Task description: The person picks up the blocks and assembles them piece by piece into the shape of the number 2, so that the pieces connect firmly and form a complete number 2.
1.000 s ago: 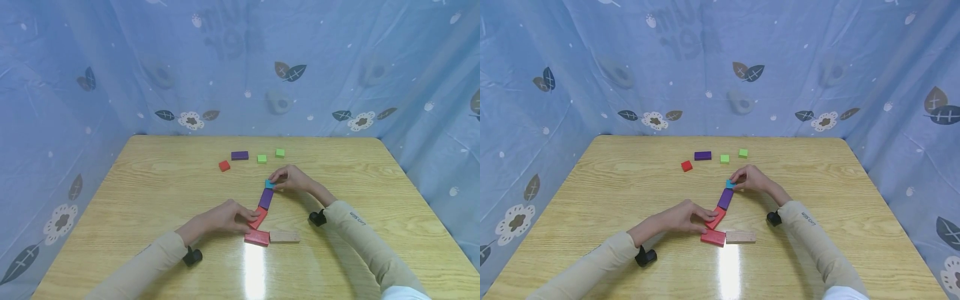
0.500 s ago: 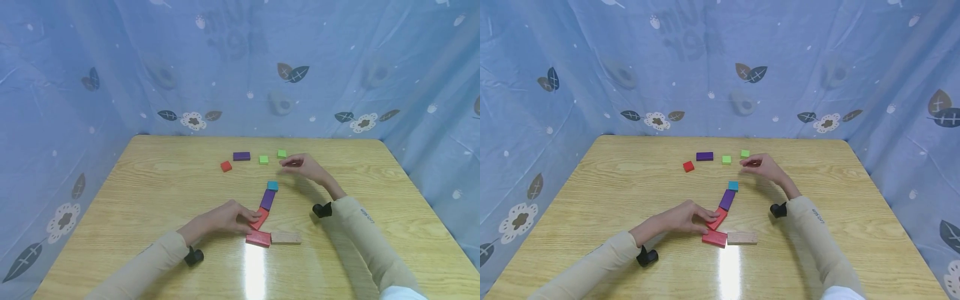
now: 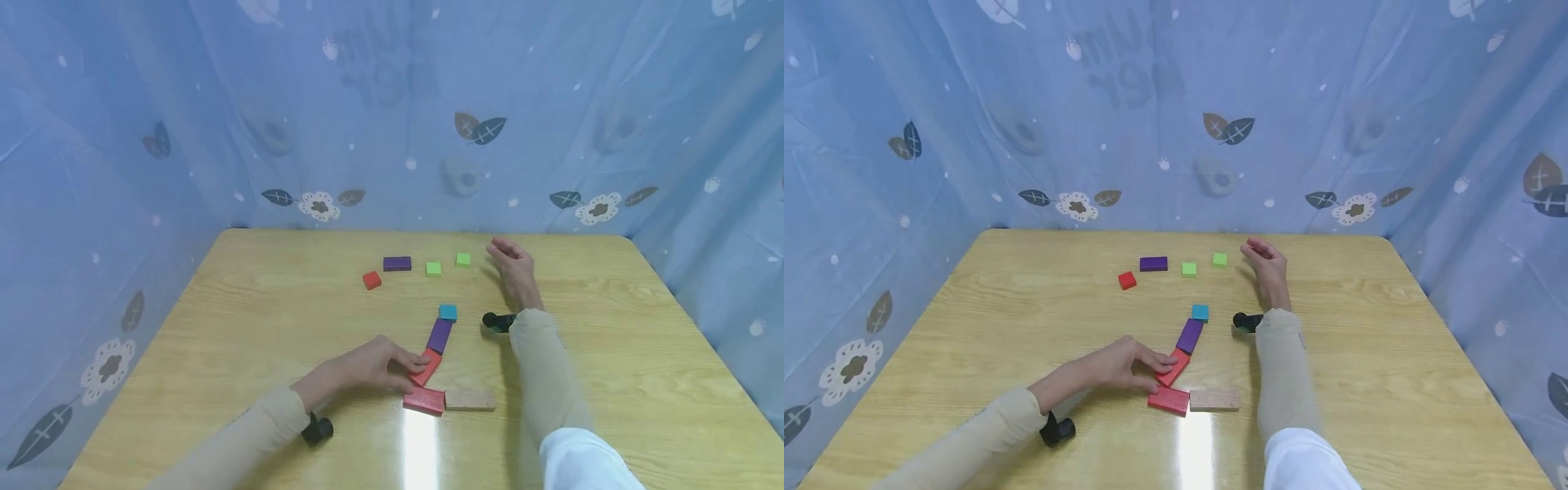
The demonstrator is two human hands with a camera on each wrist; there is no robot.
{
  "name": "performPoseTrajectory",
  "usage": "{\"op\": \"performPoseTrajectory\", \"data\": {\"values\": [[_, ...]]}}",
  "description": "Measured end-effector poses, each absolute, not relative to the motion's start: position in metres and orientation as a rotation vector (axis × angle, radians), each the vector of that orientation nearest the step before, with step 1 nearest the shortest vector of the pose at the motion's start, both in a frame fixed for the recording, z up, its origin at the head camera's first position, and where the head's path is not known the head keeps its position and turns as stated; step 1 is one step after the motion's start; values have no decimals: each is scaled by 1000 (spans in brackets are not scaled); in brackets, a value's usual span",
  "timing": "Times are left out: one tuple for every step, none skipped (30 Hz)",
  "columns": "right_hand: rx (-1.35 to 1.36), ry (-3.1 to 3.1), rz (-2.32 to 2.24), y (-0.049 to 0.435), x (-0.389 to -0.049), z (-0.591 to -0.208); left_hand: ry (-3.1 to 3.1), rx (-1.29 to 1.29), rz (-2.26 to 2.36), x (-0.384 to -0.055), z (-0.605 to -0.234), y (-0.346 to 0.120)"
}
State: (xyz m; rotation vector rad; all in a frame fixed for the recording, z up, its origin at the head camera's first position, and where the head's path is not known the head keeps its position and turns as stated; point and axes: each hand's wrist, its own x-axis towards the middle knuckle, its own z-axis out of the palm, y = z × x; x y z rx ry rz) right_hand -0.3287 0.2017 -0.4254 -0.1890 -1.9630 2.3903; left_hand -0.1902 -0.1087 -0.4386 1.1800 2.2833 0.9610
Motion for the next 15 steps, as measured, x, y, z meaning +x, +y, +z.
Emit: {"op": "performPoseTrajectory", "data": {"values": [[-225,-1952,2396,199,-330,-428,2286,1185,958,-190,-439,-109],[-252,-1945,2398,198,-332,-431,2293,1197,954,-189,-440,-110],[-265,-1939,2398,197,-334,-434,2301,1213,948,-189,-440,-110],[-263,-1922,2409,195,-336,-437,2302,1216,947,-189,-440,-110],[-263,-1920,2407,195,-338,-440,2303,1218,949,-189,-440,-110],[-252,-1936,2389,194,-340,-442,2303,1218,953,-189,-439,-110],[-235,-1955,2367,196,-341,-444,2299,1218,958,-189,-439,-109],[-215,-1981,2341,197,-341,-447,2296,1225,960,-189,-439,-108],[-193,-2017,2311,198,-342,-448,2293,1226,963,-189,-439,-108],[-164,-2063,2277,198,-341,-449,2286,1215,971,-189,-438,-108],[-128,-2107,2247,198,-342,-450,2285,1213,975,-189,-438,-108],[-82,-2150,2220,198,-342,-451,2287,1212,974,-188,-438,-108],[-46,-2191,2199,198,-342,-451,2292,1211,973,-188,-437,-108],[-11,-2227,2187,198,-342,-451,2295,1209,972,-188,-437,-108],[24,-2259,2182,198,-342,-450,2298,1203,971,-188,-437,-108]]}}
